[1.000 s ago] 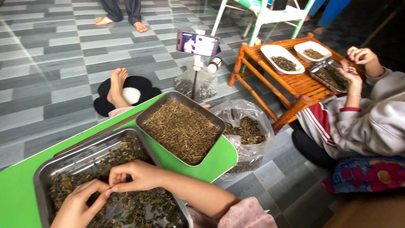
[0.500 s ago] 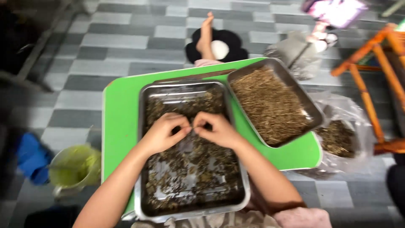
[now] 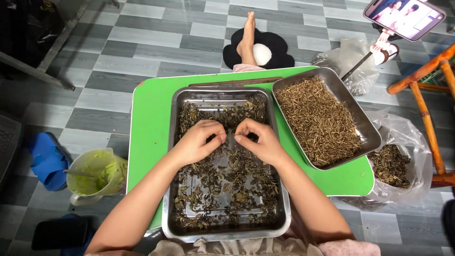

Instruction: Sorting dried tea leaves by hand to remove stems and impurities.

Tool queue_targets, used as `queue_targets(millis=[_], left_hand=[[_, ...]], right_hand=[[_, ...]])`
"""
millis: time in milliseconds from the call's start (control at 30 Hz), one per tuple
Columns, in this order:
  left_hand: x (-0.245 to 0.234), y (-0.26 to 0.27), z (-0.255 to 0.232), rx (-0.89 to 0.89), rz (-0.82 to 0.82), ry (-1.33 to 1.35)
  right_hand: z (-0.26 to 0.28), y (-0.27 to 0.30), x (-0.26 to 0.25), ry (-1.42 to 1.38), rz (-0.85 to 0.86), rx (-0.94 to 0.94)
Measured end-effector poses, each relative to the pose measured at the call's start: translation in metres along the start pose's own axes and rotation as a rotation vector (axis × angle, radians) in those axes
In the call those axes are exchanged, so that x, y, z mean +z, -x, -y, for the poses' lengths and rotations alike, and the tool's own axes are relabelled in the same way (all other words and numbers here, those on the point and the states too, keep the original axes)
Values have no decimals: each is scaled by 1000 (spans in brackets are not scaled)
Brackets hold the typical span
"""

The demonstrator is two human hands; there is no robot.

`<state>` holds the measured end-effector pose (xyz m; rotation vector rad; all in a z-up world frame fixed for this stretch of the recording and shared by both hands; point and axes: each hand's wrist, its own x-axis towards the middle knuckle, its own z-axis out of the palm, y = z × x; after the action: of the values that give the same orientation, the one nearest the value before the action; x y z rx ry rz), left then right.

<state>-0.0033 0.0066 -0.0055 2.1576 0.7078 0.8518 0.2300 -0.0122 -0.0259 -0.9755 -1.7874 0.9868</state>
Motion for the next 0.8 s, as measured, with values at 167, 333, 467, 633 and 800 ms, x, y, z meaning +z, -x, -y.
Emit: queue_targets(millis=[167, 333, 467, 633, 800], left_hand=[[6, 4, 22, -7, -30, 4], [-3, -1, -11, -28, -10, 7], [-4, -2, -22, -68, 70, -7], [0, 1, -8, -64, 61, -18], [2, 1, 3, 12, 62, -46]], right_hand=[[8, -1, 1, 22, -6, -28], [10, 1, 5, 43, -4, -45], [14, -1, 6, 143, 42, -122], [13, -2, 7, 193, 70, -142], [19, -2, 6, 224, 115, -155]])
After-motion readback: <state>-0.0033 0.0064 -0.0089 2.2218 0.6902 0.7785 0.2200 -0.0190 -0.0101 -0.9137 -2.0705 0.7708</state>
